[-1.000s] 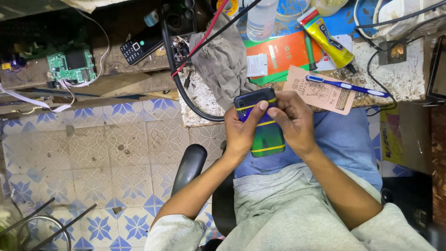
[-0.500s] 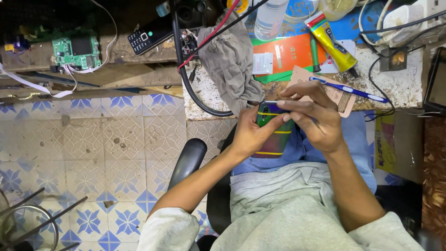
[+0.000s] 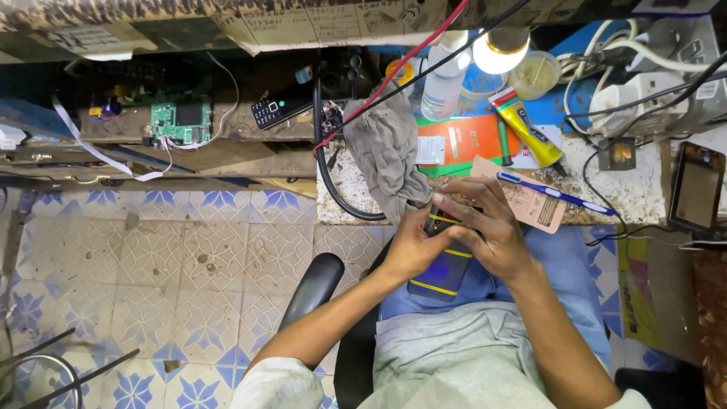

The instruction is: The person sits in a chair and cleans a smartphone with a cloth. They wipe the back and sides of the device, which is secured with yellow rubber bands, and then inspect the screen.

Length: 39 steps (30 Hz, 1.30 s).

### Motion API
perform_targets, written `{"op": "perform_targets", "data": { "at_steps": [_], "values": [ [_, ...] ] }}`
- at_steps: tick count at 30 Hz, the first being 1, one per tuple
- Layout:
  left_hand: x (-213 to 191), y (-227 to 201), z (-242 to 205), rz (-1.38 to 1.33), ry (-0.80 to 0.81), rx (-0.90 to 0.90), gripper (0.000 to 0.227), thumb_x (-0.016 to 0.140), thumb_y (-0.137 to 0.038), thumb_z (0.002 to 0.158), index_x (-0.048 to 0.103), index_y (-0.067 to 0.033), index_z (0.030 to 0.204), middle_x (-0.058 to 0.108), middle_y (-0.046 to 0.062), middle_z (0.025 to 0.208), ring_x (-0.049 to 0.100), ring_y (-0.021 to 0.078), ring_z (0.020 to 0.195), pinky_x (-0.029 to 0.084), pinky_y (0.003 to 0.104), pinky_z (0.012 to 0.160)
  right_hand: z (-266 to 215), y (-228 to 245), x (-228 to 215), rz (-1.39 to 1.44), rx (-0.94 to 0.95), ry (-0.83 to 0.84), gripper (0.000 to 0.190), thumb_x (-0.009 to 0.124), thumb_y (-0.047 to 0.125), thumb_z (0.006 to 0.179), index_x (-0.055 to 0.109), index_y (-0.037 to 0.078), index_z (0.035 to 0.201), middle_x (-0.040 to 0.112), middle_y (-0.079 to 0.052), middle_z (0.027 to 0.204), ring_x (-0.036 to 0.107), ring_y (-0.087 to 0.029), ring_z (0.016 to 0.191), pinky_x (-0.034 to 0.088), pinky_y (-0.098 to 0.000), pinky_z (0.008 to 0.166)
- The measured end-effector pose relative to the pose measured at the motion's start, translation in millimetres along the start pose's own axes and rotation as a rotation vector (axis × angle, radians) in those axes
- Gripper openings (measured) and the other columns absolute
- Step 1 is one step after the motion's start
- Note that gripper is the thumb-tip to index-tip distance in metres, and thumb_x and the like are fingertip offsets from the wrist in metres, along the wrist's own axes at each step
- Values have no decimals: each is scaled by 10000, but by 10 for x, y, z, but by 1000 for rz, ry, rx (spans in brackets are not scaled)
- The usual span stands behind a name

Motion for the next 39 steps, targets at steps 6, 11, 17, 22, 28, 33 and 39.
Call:
{"op": "perform_targets", "data": {
  "at_steps": [6, 11, 17, 22, 28, 33, 39],
  "values": [
    [127, -445, 6, -97, -43, -78, 91, 813, -116, 892, 765, -47, 926, 753, 72, 768, 675, 89, 748, 573, 269, 680, -131, 70, -164, -99, -90, -191, 401, 644, 351, 999, 808, 11, 1135, 721, -160, 1051, 662, -362, 965, 549, -468, 879],
    [185, -631, -26, -125, -72, -131, 98, 809, -127, 895, 760, -44, 913, 734, 55, 729, 683, 80, 700, 580, 252, 640, -305, 85, -234, -213, -152, -303, 321, 754, 294, 955, 833, 1, 1060, 710, -170, 995, 646, -349, 880, 553, -477, 807],
    [138, -480, -71, -122, -74, -145, 112, 806, -136, 894, 752, -39, 911, 727, 65, 718, 686, 95, 697, 579, 267, 640, -118, 148, -197, -149, -125, -253, 382, 670, 342, 1008, 802, -2, 1107, 700, -177, 1038, 636, -362, 947, 531, -478, 874],
    [140, -508, -35, -62, -59, -121, 124, 814, -154, 892, 754, -47, 910, 734, 64, 746, 676, 93, 747, 576, 282, 692, 19, 116, -74, 45, -51, -104, 571, 520, 465, 1035, 758, -34, 1180, 710, -210, 1123, 629, -388, 1055, 494, -487, 978],
    [234, -408, -169, 70, 12, -144, 166, 845, -203, 851, 756, -63, 857, 731, 80, 709, 686, 123, 729, 567, 303, 695, -282, 22, -104, -137, -146, -209, 630, 460, 518, 1054, 817, 1, 1099, 716, -197, 1082, 606, -372, 970, 504, -475, 952],
    [213, -565, -148, 36, -12, -152, 154, 833, -205, 875, 767, -74, 923, 749, 72, 749, 687, 94, 796, 558, 283, 705, -483, 37, -203, -305, -196, -432, 505, 657, 498, 1002, 863, 37, 971, 618, -161, 1032, 499, -343, 982, 466, -476, 939],
    [166, -201, -192, 28, 6, -156, 139, 814, -196, 902, 776, -66, 936, 763, 112, 782, 699, 132, 809, 562, 313, 725, -133, 39, -64, -93, -125, -145, 590, 491, 545, 1023, 801, 57, 1137, 697, -185, 1180, 593, -388, 1097, 459, -516, 1020]
  ]
}}
Point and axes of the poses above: each hand's wrist, its own z-axis towards the middle knuckle, its own x-axis out of the palm, y = z × x, the point moved 7 cm from there along z, towards the middle knuckle
